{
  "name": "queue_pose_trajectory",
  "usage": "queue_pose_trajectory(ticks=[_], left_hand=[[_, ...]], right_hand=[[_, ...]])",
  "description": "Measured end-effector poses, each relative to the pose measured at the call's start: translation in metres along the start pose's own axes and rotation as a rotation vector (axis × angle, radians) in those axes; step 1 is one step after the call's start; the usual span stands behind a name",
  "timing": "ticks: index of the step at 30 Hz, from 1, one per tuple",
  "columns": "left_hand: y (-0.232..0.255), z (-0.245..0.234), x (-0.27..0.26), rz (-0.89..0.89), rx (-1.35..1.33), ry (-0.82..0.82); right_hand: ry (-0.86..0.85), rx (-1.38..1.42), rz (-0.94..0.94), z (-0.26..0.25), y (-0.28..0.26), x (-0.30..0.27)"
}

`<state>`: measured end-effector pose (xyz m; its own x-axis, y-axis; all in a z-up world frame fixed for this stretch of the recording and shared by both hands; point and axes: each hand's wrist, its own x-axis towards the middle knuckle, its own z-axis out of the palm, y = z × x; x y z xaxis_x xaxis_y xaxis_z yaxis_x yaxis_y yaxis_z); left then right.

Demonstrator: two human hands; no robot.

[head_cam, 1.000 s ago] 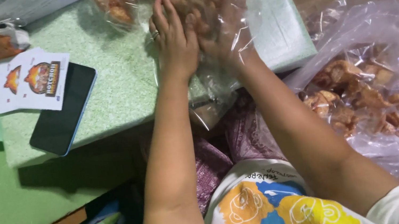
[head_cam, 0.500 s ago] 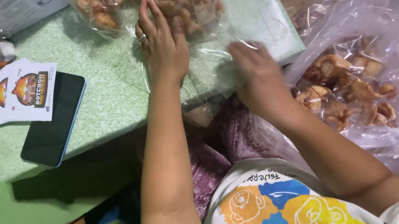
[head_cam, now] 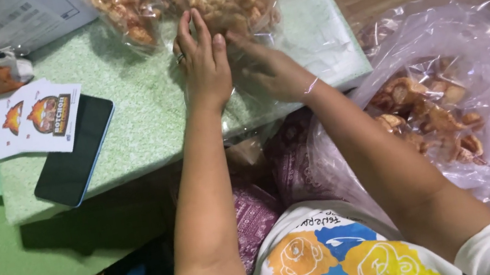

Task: Transferring snacks from a large bulk bag into smaller individual plastic bags and applying brand labels to the bags.

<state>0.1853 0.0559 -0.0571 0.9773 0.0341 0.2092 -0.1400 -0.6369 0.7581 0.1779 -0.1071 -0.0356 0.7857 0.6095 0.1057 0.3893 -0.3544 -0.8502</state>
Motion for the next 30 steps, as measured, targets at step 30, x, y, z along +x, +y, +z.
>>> queue_pose_trajectory(ticks=[30], left_hand=[[0.172, 0.009, -0.104, 0.438, 0.414, 0.176]], right_hand=[[0.193, -0.276, 0.292, -0.145, 0.029, -0.268]])
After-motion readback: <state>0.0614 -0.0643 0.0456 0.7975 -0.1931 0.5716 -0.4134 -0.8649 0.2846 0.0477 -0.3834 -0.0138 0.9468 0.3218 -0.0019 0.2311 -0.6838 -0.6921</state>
